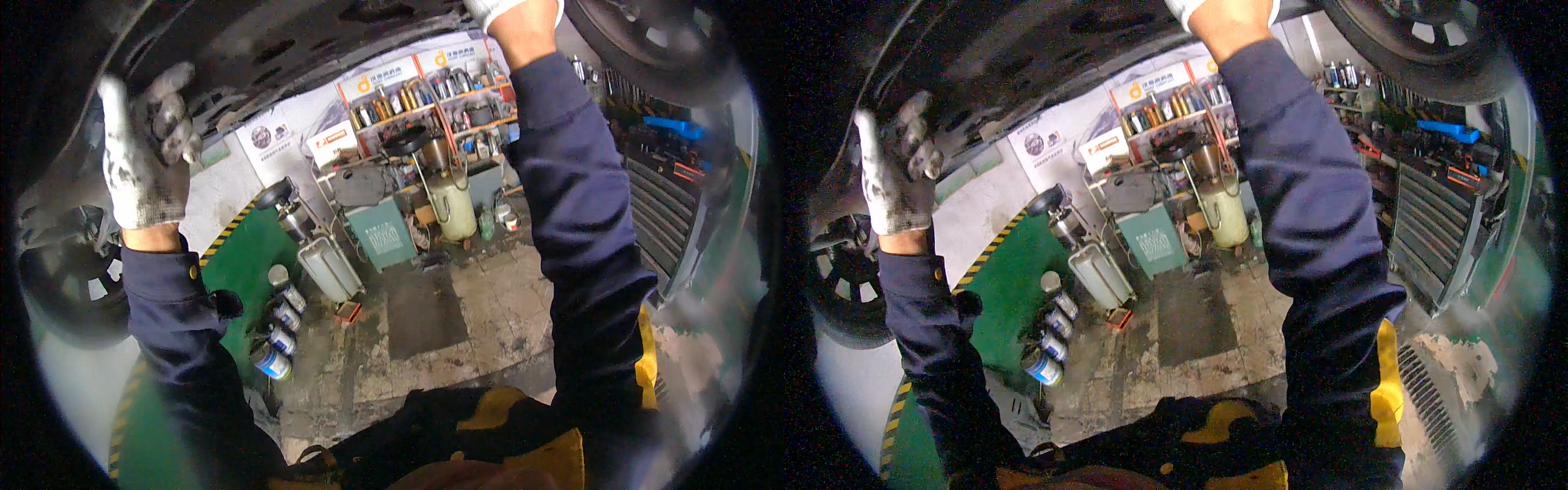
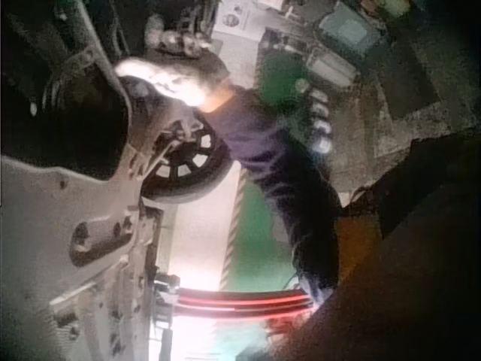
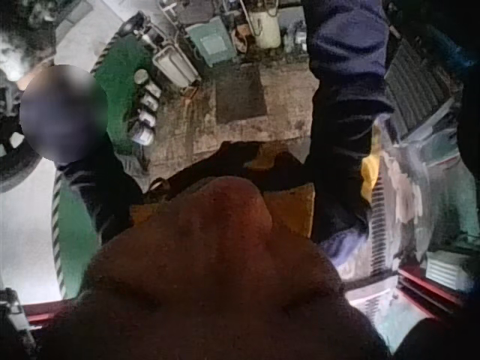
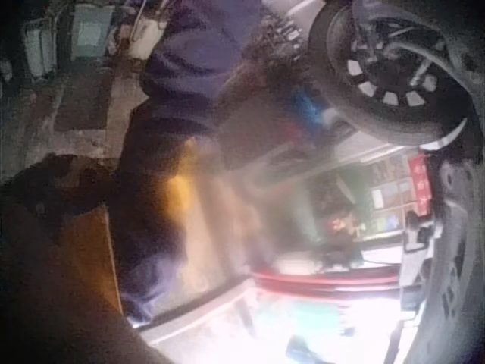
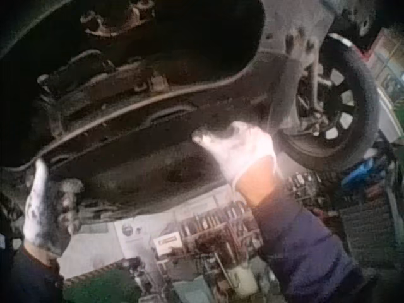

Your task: The person retrieves a metal wrench from a tool chest, wipes it with a cloth, and puts on gloves. They then lift a large black underbody shield and position it under the car, aligning it with mounting points. Finally, they use a power drill to fasten the shield to the vehicle.

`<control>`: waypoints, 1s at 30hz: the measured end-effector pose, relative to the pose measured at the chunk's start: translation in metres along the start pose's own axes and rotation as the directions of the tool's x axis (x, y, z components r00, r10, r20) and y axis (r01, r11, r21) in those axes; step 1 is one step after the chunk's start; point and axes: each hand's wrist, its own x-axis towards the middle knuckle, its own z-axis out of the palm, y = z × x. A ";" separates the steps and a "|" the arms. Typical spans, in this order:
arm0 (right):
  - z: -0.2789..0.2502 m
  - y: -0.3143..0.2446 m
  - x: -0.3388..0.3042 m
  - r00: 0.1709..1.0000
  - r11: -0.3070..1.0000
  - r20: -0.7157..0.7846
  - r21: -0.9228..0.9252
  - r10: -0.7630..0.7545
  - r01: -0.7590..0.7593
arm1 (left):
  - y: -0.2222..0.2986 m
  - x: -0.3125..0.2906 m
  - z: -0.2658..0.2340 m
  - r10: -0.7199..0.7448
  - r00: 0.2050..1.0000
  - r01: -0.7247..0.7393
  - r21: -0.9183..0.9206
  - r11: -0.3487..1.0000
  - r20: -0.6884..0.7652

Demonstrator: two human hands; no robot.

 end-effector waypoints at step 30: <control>-0.006 -0.170 -0.042 0.955 -0.027 0.187 0.982 0.230 -0.186 | 0.016 -0.005 0.034 -0.126 0.979 0.096 0.182 0.979 0.160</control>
